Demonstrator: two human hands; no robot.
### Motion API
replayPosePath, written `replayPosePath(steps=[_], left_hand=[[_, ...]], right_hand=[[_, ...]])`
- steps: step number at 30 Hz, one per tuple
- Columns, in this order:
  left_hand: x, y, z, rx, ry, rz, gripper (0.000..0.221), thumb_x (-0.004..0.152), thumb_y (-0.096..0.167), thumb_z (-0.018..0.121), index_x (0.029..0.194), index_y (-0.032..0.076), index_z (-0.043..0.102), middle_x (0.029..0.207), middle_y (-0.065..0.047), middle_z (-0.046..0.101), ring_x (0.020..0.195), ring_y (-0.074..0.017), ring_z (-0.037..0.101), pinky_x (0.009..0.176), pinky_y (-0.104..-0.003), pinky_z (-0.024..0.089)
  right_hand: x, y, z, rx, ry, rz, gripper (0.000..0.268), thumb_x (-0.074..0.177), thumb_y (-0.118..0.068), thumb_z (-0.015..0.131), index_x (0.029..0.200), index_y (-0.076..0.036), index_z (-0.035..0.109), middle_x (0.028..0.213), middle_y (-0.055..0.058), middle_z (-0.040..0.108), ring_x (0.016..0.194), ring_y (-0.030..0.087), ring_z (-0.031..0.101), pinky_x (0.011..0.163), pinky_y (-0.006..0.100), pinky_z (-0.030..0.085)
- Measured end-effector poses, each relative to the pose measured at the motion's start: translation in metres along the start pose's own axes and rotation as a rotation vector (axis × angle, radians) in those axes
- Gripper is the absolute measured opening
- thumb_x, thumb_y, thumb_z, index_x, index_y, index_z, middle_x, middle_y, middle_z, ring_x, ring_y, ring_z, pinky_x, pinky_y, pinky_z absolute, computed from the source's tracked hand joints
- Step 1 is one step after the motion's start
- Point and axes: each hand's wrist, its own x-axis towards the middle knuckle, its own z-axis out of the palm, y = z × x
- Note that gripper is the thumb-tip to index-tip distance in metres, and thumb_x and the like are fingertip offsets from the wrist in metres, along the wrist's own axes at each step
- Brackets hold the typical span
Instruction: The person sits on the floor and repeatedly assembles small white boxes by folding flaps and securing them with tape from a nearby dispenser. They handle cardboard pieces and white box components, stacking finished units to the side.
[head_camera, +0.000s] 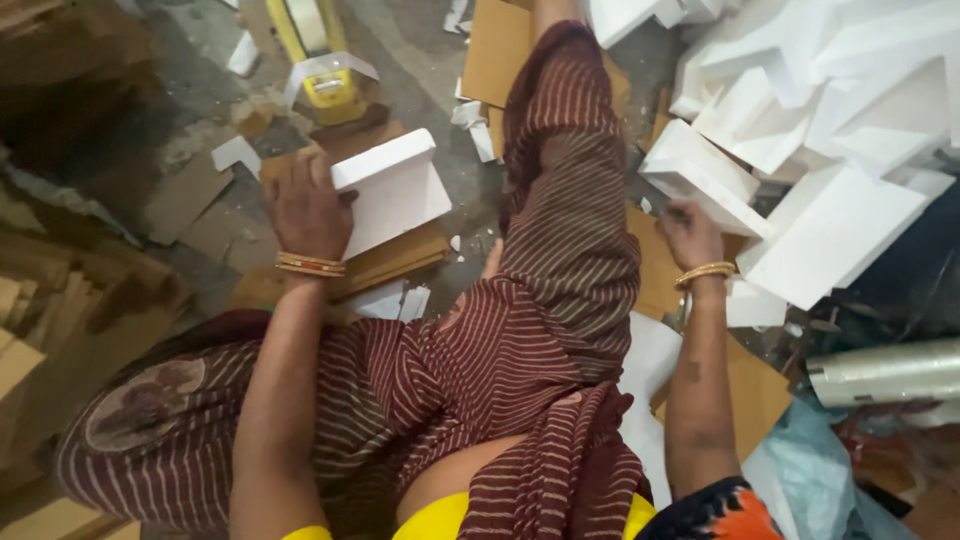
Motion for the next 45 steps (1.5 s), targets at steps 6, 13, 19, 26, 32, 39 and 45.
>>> replayPosePath(steps=[6, 13, 19, 26, 32, 39, 45], left_hand=[[0.005, -0.001, -0.002, 0.01, -0.12, -0.042, 0.053, 0.08, 0.032, 0.086, 0.122, 0.009, 0.062, 0.123, -0.014, 0.062, 0.113, -0.0325, 0.058, 0.101, -0.048, 0.039], [0.001, -0.002, -0.001, 0.015, -0.11, -0.03, 0.055, 0.08, 0.033, 0.086, 0.124, 0.009, 0.063, 0.118, -0.012, 0.06, 0.112, -0.0316, 0.057, 0.1, -0.047, 0.039], [0.005, -0.001, 0.004, 0.038, -0.123, -0.035, 0.056, 0.079, 0.035, 0.085, 0.122, 0.007, 0.062, 0.118, -0.013, 0.061, 0.111, -0.0321, 0.057, 0.099, -0.049, 0.038], [0.003, -0.006, 0.005, 0.02, -0.093, -0.016, 0.061, 0.081, 0.031, 0.084, 0.13, 0.002, 0.06, 0.119, -0.013, 0.061, 0.111, -0.033, 0.057, 0.103, -0.046, 0.039], [0.005, -0.005, 0.005, 0.039, -0.106, -0.016, 0.055, 0.081, 0.03, 0.084, 0.123, 0.003, 0.061, 0.114, -0.013, 0.061, 0.111, -0.0316, 0.057, 0.101, -0.046, 0.039], [0.007, -0.002, -0.001, 0.044, -0.088, -0.021, 0.057, 0.077, 0.03, 0.085, 0.122, 0.004, 0.061, 0.112, -0.012, 0.061, 0.107, -0.0308, 0.058, 0.099, -0.046, 0.039], [0.007, -0.002, -0.005, 0.02, -0.122, -0.026, 0.056, 0.081, 0.031, 0.084, 0.124, 0.004, 0.06, 0.113, -0.012, 0.061, 0.107, -0.0314, 0.057, 0.1, -0.047, 0.039]], right_hand=[[0.031, 0.076, 0.03, -0.375, -0.136, -0.3, 0.101, 0.062, -0.028, 0.093, 0.148, -0.003, 0.048, 0.147, 0.024, 0.05, 0.135, 0.044, 0.046, 0.114, 0.05, 0.037], [0.028, 0.077, 0.032, -0.626, 0.026, -0.427, 0.088, 0.061, -0.04, 0.092, 0.134, -0.005, 0.059, 0.139, 0.02, 0.057, 0.13, 0.043, 0.049, 0.105, 0.056, 0.039], [0.003, 0.07, 0.022, -0.767, 0.182, -0.429, 0.045, 0.089, -0.028, 0.08, 0.127, -0.012, 0.063, 0.128, 0.013, 0.062, 0.127, 0.034, 0.051, 0.113, 0.056, 0.038], [-0.036, 0.01, -0.064, -0.413, -0.01, -0.377, 0.068, 0.07, -0.037, 0.089, 0.123, -0.001, 0.069, 0.11, 0.024, 0.07, 0.097, 0.045, 0.066, 0.083, 0.051, 0.051], [-0.1, -0.055, -0.145, -0.225, 0.498, -0.526, 0.021, 0.105, -0.017, 0.079, 0.116, 0.0, 0.073, 0.111, 0.02, 0.07, 0.105, 0.036, 0.068, 0.092, 0.043, 0.052], [-0.137, -0.148, -0.032, -0.45, 0.232, -0.968, 0.043, 0.081, 0.003, 0.064, 0.123, -0.006, 0.068, 0.125, 0.014, 0.069, 0.117, 0.034, 0.066, 0.1, 0.045, 0.052], [-0.141, -0.18, -0.016, -0.489, -0.013, -0.933, 0.05, 0.071, -0.003, 0.068, 0.121, -0.004, 0.065, 0.12, 0.014, 0.064, 0.114, 0.034, 0.063, 0.098, 0.045, 0.049]])
